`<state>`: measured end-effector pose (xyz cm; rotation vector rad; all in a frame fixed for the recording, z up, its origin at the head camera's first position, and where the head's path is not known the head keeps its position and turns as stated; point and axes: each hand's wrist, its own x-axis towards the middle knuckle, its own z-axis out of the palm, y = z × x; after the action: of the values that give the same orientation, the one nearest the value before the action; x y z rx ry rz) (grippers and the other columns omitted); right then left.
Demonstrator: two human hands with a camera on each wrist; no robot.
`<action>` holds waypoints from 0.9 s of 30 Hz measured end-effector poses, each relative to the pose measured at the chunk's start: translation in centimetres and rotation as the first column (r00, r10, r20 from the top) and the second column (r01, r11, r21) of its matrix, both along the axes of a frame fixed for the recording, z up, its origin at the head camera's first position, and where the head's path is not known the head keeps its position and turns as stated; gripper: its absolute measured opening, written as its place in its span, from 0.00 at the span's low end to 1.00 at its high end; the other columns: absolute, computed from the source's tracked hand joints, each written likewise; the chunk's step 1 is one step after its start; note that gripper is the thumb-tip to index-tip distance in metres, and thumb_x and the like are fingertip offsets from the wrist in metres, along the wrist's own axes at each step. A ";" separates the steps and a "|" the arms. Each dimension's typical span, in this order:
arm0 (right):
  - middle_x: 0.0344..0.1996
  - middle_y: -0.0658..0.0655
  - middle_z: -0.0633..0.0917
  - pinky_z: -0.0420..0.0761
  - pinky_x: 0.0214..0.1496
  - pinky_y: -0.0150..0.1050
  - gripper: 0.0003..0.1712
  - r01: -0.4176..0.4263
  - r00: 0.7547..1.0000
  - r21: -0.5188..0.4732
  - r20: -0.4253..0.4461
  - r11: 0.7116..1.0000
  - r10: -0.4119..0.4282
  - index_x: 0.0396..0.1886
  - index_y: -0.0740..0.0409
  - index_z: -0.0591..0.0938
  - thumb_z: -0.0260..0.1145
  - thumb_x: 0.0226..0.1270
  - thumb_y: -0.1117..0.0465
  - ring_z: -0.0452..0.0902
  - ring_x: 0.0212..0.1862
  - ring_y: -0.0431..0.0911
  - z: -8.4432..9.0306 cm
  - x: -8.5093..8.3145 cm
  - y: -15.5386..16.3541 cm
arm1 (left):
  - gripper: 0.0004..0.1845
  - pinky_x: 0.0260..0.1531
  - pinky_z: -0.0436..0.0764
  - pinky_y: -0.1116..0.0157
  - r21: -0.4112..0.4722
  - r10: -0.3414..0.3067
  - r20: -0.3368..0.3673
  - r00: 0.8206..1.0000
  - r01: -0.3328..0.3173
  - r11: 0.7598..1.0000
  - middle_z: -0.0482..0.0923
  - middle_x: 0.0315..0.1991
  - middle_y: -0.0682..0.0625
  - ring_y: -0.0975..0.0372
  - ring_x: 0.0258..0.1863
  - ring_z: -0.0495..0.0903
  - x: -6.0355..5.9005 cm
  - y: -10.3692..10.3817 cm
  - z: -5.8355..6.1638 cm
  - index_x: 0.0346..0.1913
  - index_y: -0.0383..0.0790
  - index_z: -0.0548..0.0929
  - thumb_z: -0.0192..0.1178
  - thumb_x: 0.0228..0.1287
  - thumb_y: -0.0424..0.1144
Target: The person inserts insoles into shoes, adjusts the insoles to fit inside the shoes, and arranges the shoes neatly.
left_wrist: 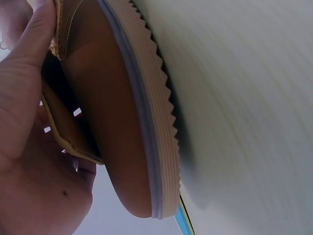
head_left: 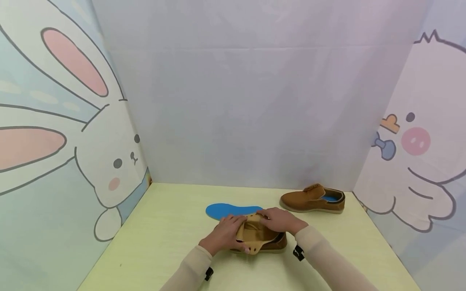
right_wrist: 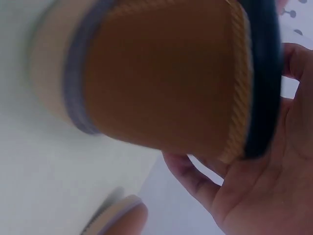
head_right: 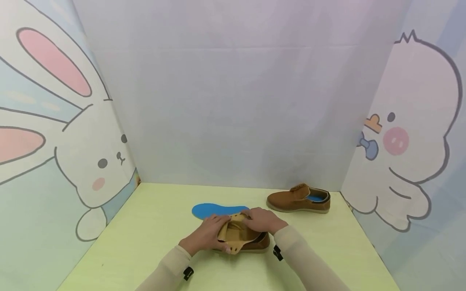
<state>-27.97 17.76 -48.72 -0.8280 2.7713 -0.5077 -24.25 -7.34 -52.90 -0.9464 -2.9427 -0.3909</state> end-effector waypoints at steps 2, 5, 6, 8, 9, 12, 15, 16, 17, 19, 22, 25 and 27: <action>0.60 0.56 0.82 0.78 0.57 0.54 0.27 -0.009 1.000 -0.030 0.029 1.000 0.010 0.69 0.55 0.78 0.53 0.82 0.46 0.81 0.56 0.53 0.6 -0.7 0.1 | 0.59 0.63 0.69 0.47 -0.005 0.007 0.006 1.000 -0.007 1.000 0.66 0.74 0.54 0.55 0.67 0.67 0.1 0.0 0.0 0.77 0.50 0.65 0.65 0.45 0.78; 0.63 0.56 0.80 0.76 0.62 0.55 0.28 -0.007 0.998 -0.049 0.066 0.999 0.010 0.68 0.55 0.79 0.50 0.83 0.44 0.78 0.62 0.54 1.5 -2.0 0.2 | 0.59 0.63 0.69 0.48 -0.015 0.017 0.001 1.000 -0.017 1.000 0.66 0.73 0.54 0.56 0.67 0.67 0.1 0.0 0.0 0.77 0.49 0.65 0.65 0.45 0.78; 0.64 0.56 0.79 0.74 0.64 0.55 0.28 -0.004 0.997 -0.047 0.079 0.999 0.007 0.68 0.55 0.79 0.49 0.83 0.44 0.76 0.64 0.55 1.7 -2.5 0.3 | 0.59 0.63 0.69 0.48 -0.017 0.019 0.000 1.000 -0.019 1.000 0.66 0.73 0.54 0.56 0.67 0.67 0.2 0.1 0.0 0.77 0.49 0.65 0.65 0.45 0.78; 0.65 0.57 0.79 0.72 0.66 0.56 0.26 -0.004 0.996 -0.031 0.094 0.999 0.007 0.69 0.56 0.78 0.49 0.84 0.47 0.74 0.66 0.56 2.1 -3.4 0.2 | 0.58 0.63 0.70 0.49 -0.018 0.018 -0.001 1.000 -0.018 1.000 0.67 0.73 0.54 0.57 0.66 0.67 0.2 0.1 0.1 0.77 0.49 0.66 0.65 0.45 0.79; 0.65 0.59 0.79 0.72 0.66 0.57 0.25 -0.011 0.995 -0.021 0.099 1.000 0.014 0.69 0.57 0.78 0.49 0.85 0.51 0.73 0.66 0.57 2.3 -3.9 0.2 | 0.58 0.62 0.70 0.50 -0.017 0.015 -0.002 1.000 -0.015 1.000 0.67 0.73 0.54 0.57 0.66 0.68 0.2 0.1 0.1 0.76 0.49 0.66 0.65 0.45 0.78; 0.66 0.60 0.78 0.74 0.63 0.56 0.22 -0.064 0.994 0.056 0.091 0.996 0.059 0.71 0.56 0.76 0.49 0.84 0.62 0.73 0.67 0.58 2.3 -5.4 0.1 | 0.58 0.61 0.71 0.50 -0.015 0.011 0.002 1.000 -0.011 1.000 0.68 0.72 0.54 0.57 0.66 0.68 0.2 0.2 0.2 0.76 0.49 0.66 0.66 0.44 0.78; 0.68 0.60 0.75 0.75 0.63 0.54 0.27 -0.126 0.989 0.194 0.103 0.973 0.108 0.74 0.51 0.73 0.48 0.81 0.70 0.70 0.69 0.57 1.7 -6.7 -0.2 | 0.58 0.61 0.71 0.49 -0.018 0.013 0.006 1.000 -0.013 1.000 0.67 0.73 0.55 0.56 0.66 0.68 0.1 0.2 0.1 0.76 0.50 0.66 0.65 0.44 0.78; 0.69 0.60 0.74 0.75 0.63 0.53 0.29 -0.141 0.987 0.246 0.113 0.959 0.116 0.75 0.48 0.72 0.48 0.80 0.71 0.69 0.69 0.56 1.4 -7.0 -0.3 | 0.58 0.62 0.71 0.49 -0.021 0.015 0.010 1.000 -0.015 1.000 0.67 0.73 0.55 0.56 0.66 0.68 0.1 0.2 0.1 0.77 0.50 0.65 0.65 0.45 0.79; 0.69 0.60 0.73 0.74 0.64 0.53 0.30 -0.158 0.984 0.295 0.124 0.942 0.126 0.75 0.46 0.72 0.49 0.80 0.72 0.68 0.70 0.57 1.2 -7.3 -0.5 | 0.58 0.62 0.71 0.49 -0.022 0.015 0.010 1.000 -0.015 1.000 0.67 0.73 0.55 0.56 0.67 0.68 0.0 0.2 0.1 0.77 0.50 0.65 0.65 0.45 0.79; 0.69 0.59 0.73 0.73 0.66 0.52 0.32 -0.160 0.983 0.375 0.147 0.913 0.112 0.75 0.44 0.72 0.49 0.79 0.73 0.67 0.71 0.56 0.7 -7.5 -0.8 | 0.58 0.62 0.70 0.49 -0.023 0.013 0.010 1.000 -0.013 1.000 0.66 0.73 0.55 0.56 0.67 0.68 -0.1 0.2 0.0 0.77 0.51 0.64 0.65 0.45 0.79; 0.67 0.56 0.75 0.74 0.66 0.51 0.32 -0.116 0.984 0.432 0.174 0.895 0.044 0.73 0.43 0.75 0.49 0.77 0.72 0.69 0.70 0.55 0.2 -7.0 -1.1 | 0.58 0.62 0.71 0.49 -0.021 0.002 0.007 1.000 -0.002 1.000 0.67 0.73 0.54 0.56 0.66 0.69 0.0 0.4 0.0 0.77 0.50 0.65 0.64 0.45 0.79; 0.66 0.54 0.78 0.74 0.66 0.51 0.32 -0.069 0.982 0.439 0.191 0.896 -0.018 0.71 0.43 0.77 0.51 0.74 0.72 0.71 0.69 0.55 0.3 -6.3 -1.2 | 0.58 0.62 0.71 0.49 -0.020 -0.006 0.005 1.000 0.006 1.000 0.67 0.72 0.54 0.55 0.65 0.69 0.2 0.4 0.1 0.76 0.49 0.65 0.64 0.45 0.79; 0.65 0.55 0.79 0.74 0.66 0.51 0.29 -0.078 0.983 0.442 0.184 0.893 -0.005 0.70 0.45 0.79 0.52 0.75 0.71 0.72 0.68 0.55 0.4 -6.1 -1.1 | 0.58 0.61 0.72 0.50 -0.015 -0.005 0.000 1.000 0.005 1.000 0.68 0.72 0.53 0.55 0.65 0.70 0.2 0.3 0.3 0.76 0.49 0.66 0.65 0.45 0.79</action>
<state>-34.12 16.65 -48.32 -0.6813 2.5421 0.0706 -24.01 -6.99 -52.62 -0.9559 -2.9478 -0.3701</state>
